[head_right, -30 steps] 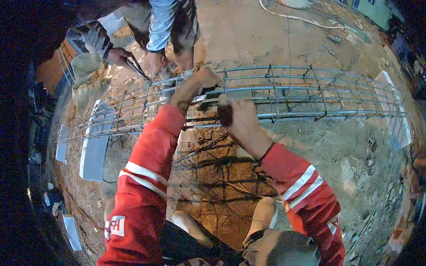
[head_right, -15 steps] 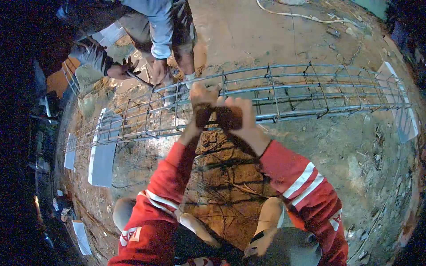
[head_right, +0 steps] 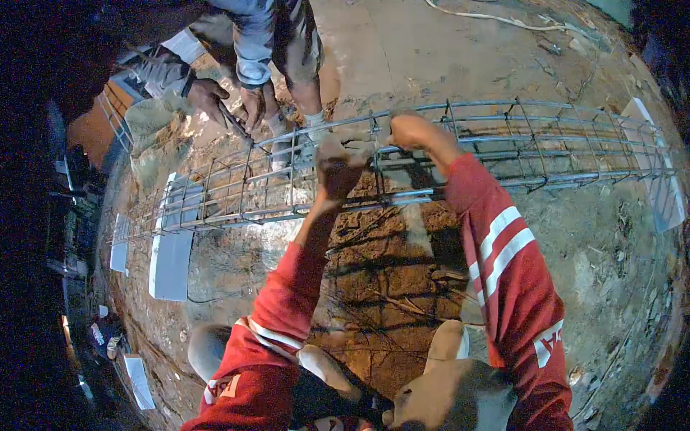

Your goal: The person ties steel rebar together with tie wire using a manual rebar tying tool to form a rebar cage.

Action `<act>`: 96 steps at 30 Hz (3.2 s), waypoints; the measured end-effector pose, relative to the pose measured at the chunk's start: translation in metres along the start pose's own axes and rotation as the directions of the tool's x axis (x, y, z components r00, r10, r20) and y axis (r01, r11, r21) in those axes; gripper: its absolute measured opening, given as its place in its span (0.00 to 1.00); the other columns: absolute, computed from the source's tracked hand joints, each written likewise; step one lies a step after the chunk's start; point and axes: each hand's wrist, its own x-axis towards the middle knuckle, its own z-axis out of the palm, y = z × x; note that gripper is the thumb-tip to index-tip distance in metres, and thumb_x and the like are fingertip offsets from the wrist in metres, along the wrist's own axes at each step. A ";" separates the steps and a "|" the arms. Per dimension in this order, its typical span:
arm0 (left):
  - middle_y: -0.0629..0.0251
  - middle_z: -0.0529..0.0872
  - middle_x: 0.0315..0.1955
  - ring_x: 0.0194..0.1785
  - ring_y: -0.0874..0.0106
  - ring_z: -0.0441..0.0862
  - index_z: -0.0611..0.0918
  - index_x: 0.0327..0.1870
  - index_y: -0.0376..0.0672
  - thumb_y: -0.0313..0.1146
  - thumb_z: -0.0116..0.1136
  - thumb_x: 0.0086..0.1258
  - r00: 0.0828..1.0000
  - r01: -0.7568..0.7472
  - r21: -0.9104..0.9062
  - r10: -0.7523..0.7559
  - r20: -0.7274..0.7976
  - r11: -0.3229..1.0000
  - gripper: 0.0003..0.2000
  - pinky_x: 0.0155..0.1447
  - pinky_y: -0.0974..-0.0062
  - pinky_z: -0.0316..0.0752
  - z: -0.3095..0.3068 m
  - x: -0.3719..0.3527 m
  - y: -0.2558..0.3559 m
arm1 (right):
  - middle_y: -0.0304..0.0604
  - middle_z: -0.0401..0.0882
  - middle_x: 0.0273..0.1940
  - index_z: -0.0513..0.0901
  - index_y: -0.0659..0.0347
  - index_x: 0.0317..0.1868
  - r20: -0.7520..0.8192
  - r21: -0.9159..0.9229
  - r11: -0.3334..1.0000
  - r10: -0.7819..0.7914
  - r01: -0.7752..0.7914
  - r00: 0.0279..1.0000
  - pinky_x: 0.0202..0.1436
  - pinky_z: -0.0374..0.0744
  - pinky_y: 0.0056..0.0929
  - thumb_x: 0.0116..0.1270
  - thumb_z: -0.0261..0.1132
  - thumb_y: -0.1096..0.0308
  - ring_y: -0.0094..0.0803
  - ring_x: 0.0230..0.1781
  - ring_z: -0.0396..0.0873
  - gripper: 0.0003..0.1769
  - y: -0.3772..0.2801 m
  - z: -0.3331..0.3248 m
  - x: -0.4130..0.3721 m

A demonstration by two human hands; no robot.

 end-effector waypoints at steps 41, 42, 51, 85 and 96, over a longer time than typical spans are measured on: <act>0.52 0.86 0.25 0.36 0.51 0.83 0.84 0.26 0.40 0.36 0.68 0.45 0.892 0.434 0.181 -0.394 -0.220 0.882 0.11 0.49 0.54 0.73 0.024 0.002 0.011 | 0.56 0.81 0.26 0.81 0.65 0.30 -0.333 -0.366 0.900 0.112 -0.238 0.936 0.31 0.78 0.42 0.59 0.66 0.61 0.54 0.32 0.82 0.13 -0.087 -0.017 -0.173; 0.53 0.85 0.25 0.36 0.52 0.83 0.84 0.26 0.40 0.37 0.68 0.46 0.878 0.473 0.192 -0.442 -0.187 0.860 0.11 0.49 0.55 0.73 0.024 0.005 0.010 | 0.54 0.81 0.25 0.80 0.64 0.30 -0.300 -0.420 0.892 0.037 -0.167 0.953 0.29 0.77 0.40 0.59 0.66 0.60 0.52 0.31 0.82 0.13 -0.083 -0.016 -0.178; 0.53 0.85 0.25 0.35 0.53 0.83 0.85 0.27 0.39 0.36 0.70 0.45 0.866 0.500 0.159 -0.496 -0.067 0.851 0.12 0.48 0.54 0.72 0.021 0.005 0.010 | 0.59 0.82 0.31 0.79 0.61 0.48 -0.328 -0.450 0.879 0.001 -0.157 0.945 0.36 0.78 0.45 0.67 0.62 0.61 0.52 0.30 0.81 0.15 -0.131 0.000 -0.251; 0.51 0.86 0.26 0.34 0.50 0.83 0.83 0.26 0.40 0.33 0.70 0.48 0.891 0.451 0.088 -0.443 -0.104 0.888 0.09 0.44 0.56 0.74 0.014 -0.001 0.026 | 0.50 0.80 0.54 0.73 0.64 0.64 0.155 0.568 0.773 0.235 -0.281 0.960 0.61 0.73 0.32 0.72 0.60 0.62 0.37 0.58 0.75 0.24 -0.095 -0.004 -0.356; 0.47 0.84 0.24 0.33 0.47 0.82 0.81 0.27 0.35 0.32 0.71 0.47 0.922 0.368 0.085 -0.351 -0.164 0.926 0.12 0.41 0.52 0.74 0.022 -0.010 0.012 | 0.58 0.80 0.35 0.80 0.64 0.47 -0.319 0.298 0.954 0.122 -0.023 0.940 0.38 0.76 0.45 0.67 0.63 0.61 0.55 0.36 0.79 0.15 -0.039 0.031 -0.100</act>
